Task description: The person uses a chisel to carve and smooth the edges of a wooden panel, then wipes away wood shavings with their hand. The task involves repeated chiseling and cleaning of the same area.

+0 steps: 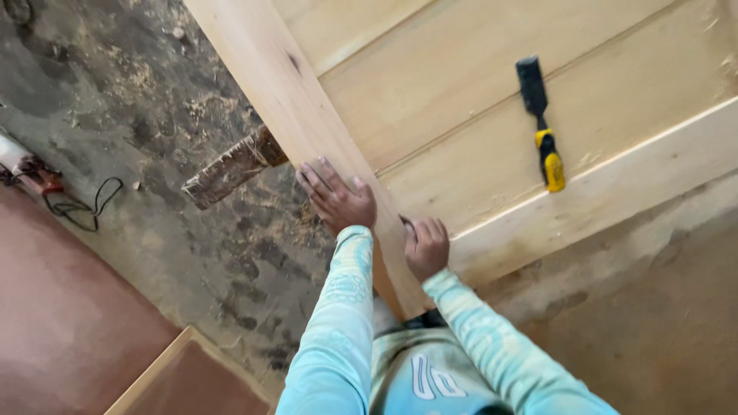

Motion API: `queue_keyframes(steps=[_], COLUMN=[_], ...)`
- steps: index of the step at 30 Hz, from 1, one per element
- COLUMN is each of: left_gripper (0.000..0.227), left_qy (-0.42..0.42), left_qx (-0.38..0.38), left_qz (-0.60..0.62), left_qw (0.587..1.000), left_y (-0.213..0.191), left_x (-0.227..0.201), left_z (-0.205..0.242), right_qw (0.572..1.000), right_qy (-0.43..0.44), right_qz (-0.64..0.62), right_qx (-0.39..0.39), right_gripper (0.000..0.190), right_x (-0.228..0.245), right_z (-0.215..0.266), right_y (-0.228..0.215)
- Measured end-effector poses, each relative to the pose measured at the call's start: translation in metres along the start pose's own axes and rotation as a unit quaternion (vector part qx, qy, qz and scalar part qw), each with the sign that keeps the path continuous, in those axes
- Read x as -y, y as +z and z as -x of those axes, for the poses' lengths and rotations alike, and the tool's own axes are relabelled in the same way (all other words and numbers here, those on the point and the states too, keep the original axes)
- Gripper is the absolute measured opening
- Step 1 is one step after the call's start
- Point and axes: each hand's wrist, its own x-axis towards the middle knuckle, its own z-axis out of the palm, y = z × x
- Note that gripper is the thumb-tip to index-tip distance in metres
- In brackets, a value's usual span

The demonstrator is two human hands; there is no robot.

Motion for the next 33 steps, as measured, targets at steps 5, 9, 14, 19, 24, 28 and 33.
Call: queue_keyframes(steps=[5, 9, 14, 19, 24, 28, 33], left_gripper=[0.078, 0.079, 0.077, 0.079, 0.079, 0.08, 0.079], left_qy=[0.002, 0.004, 0.01, 0.013, 0.006, -0.005, 0.0], left_qx=[0.019, 0.044, 0.025, 0.021, 0.017, 0.042, 0.041], left_qz=[-0.04, -0.07, -0.064, -0.038, -0.046, -0.065, -0.05], left_qw=[0.999, 0.997, 0.998, 0.999, 0.999, 0.997, 0.998], left_y=[0.009, 0.005, 0.011, 0.012, 0.017, 0.023, 0.021], left_x=[0.0, 0.005, 0.006, 0.005, 0.007, 0.011, 0.009], left_z=[-0.003, 0.005, 0.001, 0.006, 0.005, 0.008, 0.005], right_qw=[0.999, 1.0, 0.999, 0.999, 0.999, 1.0, 1.0], right_qy=[-0.018, 0.009, 0.032, 0.036, 0.02, 0.022, 0.002], right_qz=[-0.026, 0.008, 0.025, 0.031, 0.028, 0.017, 0.023], right_qx=[-0.017, -0.003, -0.002, 0.015, -0.003, -0.01, -0.01], right_gripper=[0.003, 0.006, 0.005, 0.008, 0.01, 0.012, 0.005], right_x=[-0.005, 0.003, 0.006, 0.005, -0.004, -0.006, -0.004], right_z=[-0.063, -0.025, -0.022, -0.047, -0.009, -0.032, -0.039], right_y=[0.053, 0.016, 0.017, 0.04, 0.002, 0.041, 0.036])
